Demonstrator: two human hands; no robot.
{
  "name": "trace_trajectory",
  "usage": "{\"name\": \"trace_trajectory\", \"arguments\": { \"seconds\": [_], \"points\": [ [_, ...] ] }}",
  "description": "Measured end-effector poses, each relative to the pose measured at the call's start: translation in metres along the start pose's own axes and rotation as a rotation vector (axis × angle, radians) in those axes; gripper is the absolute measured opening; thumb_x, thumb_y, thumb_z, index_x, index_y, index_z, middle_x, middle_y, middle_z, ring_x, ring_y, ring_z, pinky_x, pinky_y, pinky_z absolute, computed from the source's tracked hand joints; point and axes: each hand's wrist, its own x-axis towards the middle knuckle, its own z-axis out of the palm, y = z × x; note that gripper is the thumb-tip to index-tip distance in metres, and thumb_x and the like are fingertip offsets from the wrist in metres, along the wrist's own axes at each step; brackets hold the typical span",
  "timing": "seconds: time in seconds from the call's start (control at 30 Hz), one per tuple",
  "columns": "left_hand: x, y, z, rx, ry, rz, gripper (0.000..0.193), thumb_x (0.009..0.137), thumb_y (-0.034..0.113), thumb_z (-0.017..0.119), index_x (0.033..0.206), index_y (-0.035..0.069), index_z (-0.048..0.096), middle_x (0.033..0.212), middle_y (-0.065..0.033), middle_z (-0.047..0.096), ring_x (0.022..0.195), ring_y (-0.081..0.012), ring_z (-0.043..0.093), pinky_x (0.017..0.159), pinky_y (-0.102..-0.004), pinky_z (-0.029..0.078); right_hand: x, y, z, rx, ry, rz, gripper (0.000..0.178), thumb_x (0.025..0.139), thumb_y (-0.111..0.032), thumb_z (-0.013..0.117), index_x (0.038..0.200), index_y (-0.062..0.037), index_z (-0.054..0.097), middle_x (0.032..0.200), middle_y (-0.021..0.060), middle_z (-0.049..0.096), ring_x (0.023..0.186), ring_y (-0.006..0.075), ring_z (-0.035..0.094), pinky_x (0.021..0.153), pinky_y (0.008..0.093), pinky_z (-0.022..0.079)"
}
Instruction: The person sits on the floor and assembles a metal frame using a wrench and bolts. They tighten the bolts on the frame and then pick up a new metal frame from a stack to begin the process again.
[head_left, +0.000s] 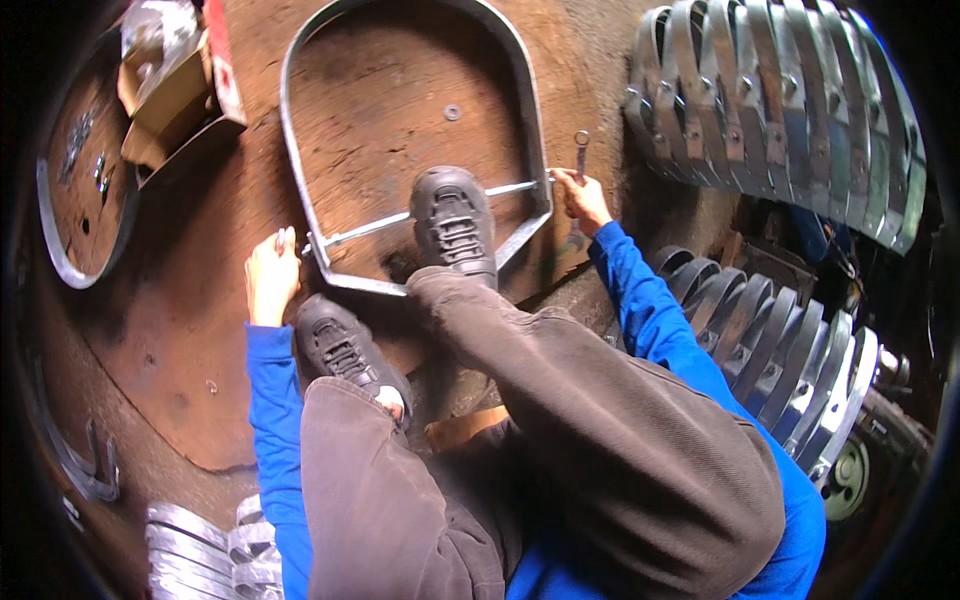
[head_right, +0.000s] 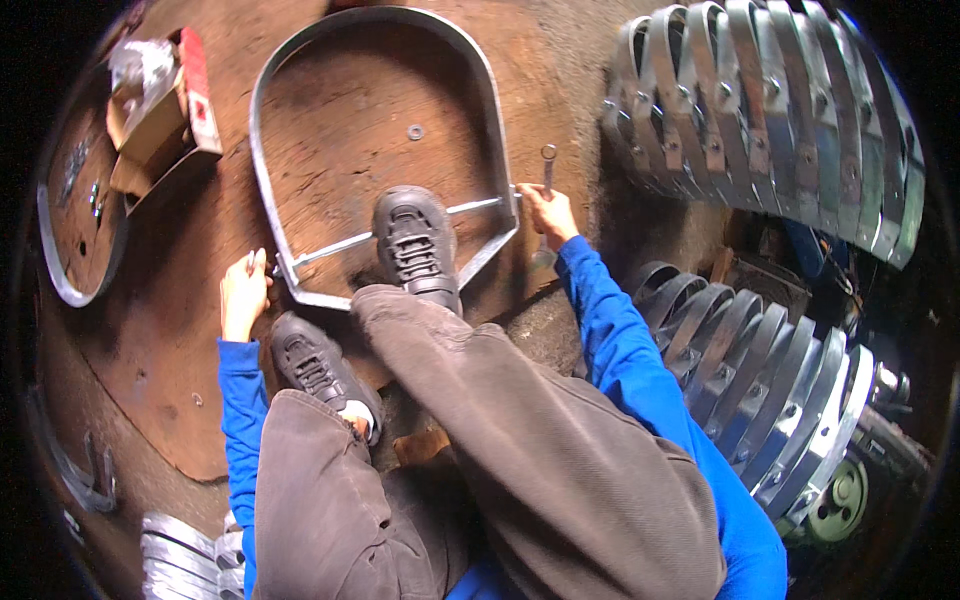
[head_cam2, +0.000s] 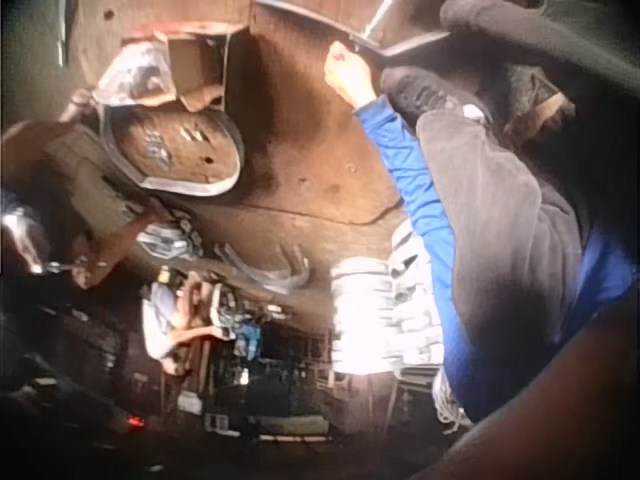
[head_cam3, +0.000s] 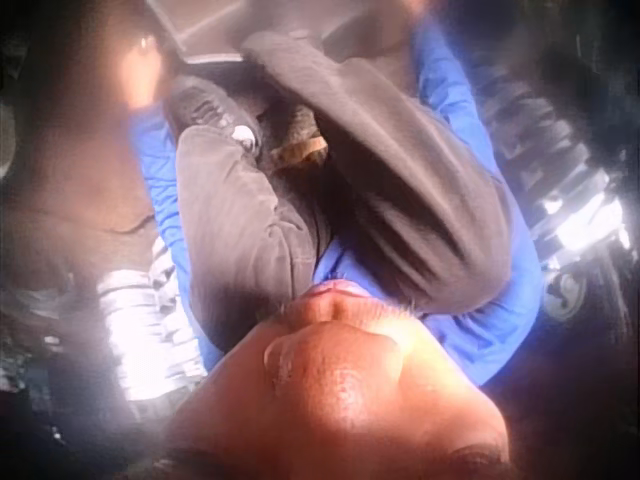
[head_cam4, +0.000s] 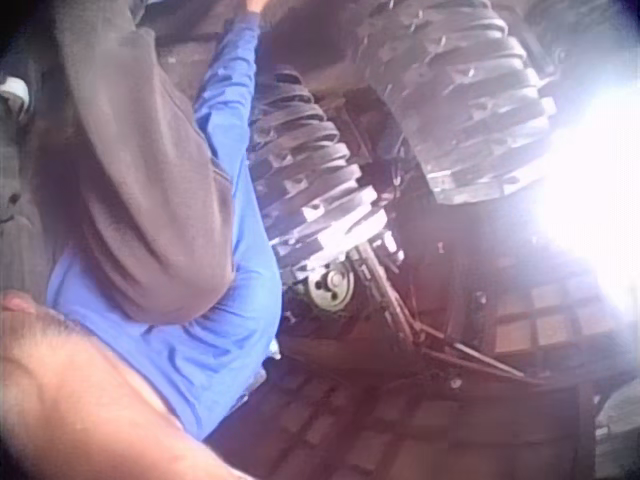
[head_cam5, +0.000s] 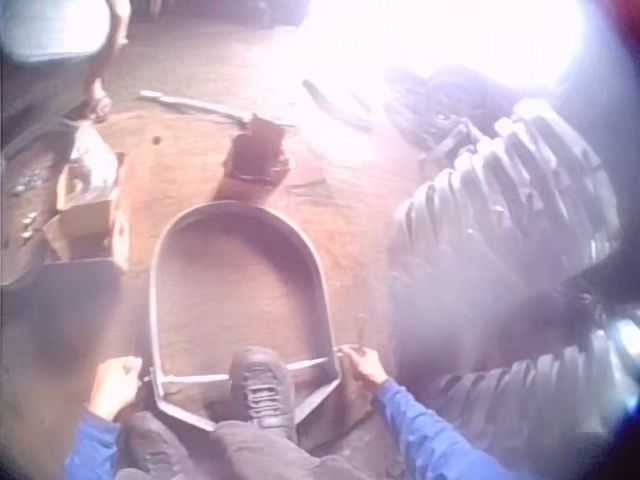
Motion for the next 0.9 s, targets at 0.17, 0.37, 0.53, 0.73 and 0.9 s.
{"name": "trace_trajectory", "arguments": {
  "seconds": [0.17,0.37,0.53,0.73,0.9],
  "points": [
    [0.024,-0.058,0.024,-0.166,-0.03,0.127,0.03,0.098,0.026,0.061,0.086,-0.001,0.065,0.063,-0.0015,0.056,0.05,-0.0104,0.044,0.049,-0.0347,0.039,-0.01,0.01,-0.001,0.244,-0.148,0.025,0.028,0.093,-0.025,0.071,0.112,-0.0051,0.068,0.057,-0.009,0.04,0.044,0.0036,0.031,0.043,0.0239,0.022],
    [0.013,-0.039,0.009,-0.377,-0.165,0.063,0.027,0.087,0.012,0.073,0.112,0.0,0.07,0.073,0.0038,0.061,0.053,-0.0041,0.045,0.047,-0.0227,0.036,-0.007,0.021,-0.005,0.262,-0.225,0.062,0.031,0.094,-0.03,0.07,0.114,-0.0057,0.068,0.059,-0.0091,0.042,0.047,0.0032,0.033,0.044,0.0239,0.023],
    [0.003,-0.035,0.002,-0.267,-0.105,0.145,0.032,0.083,0.007,0.074,0.114,0.002,0.071,0.083,0.0021,0.067,0.056,-0.0038,0.046,0.048,-0.0218,0.036,-0.006,0.014,0.001,0.155,-0.222,0.034,0.03,0.095,-0.032,0.068,0.111,-0.0064,0.071,0.064,-0.008,0.049,0.051,0.003,0.037,0.046,0.0237,0.028],
    [-0.004,-0.028,0.01,-0.394,0.097,0.223,0.022,0.089,0.011,0.072,0.106,-0.002,0.074,0.089,-0.0009,0.071,0.079,-0.0089,0.061,0.071,-0.0234,0.049,-0.005,0.011,-0.001,0.037,-0.18,0.027,0.033,0.092,-0.04,0.071,0.093,-0.0078,0.07,0.059,-0.0081,0.044,0.048,0.0045,0.035,0.044,0.0251,0.027],
    [-0.001,-0.032,0.01,-0.306,-0.044,0.006,0.023,0.088,0.01,0.072,0.107,-0.003,0.073,0.098,-0.0062,0.073,0.089,-0.0135,0.064,0.082,-0.0286,0.05,-0.006,0.011,0.001,0.036,-0.167,0.073,0.028,0.095,-0.039,0.067,0.094,-0.0108,0.066,0.059,-0.0093,0.04,0.048,0.0043,0.033,0.045,0.0241,0.025]
  ]
}}
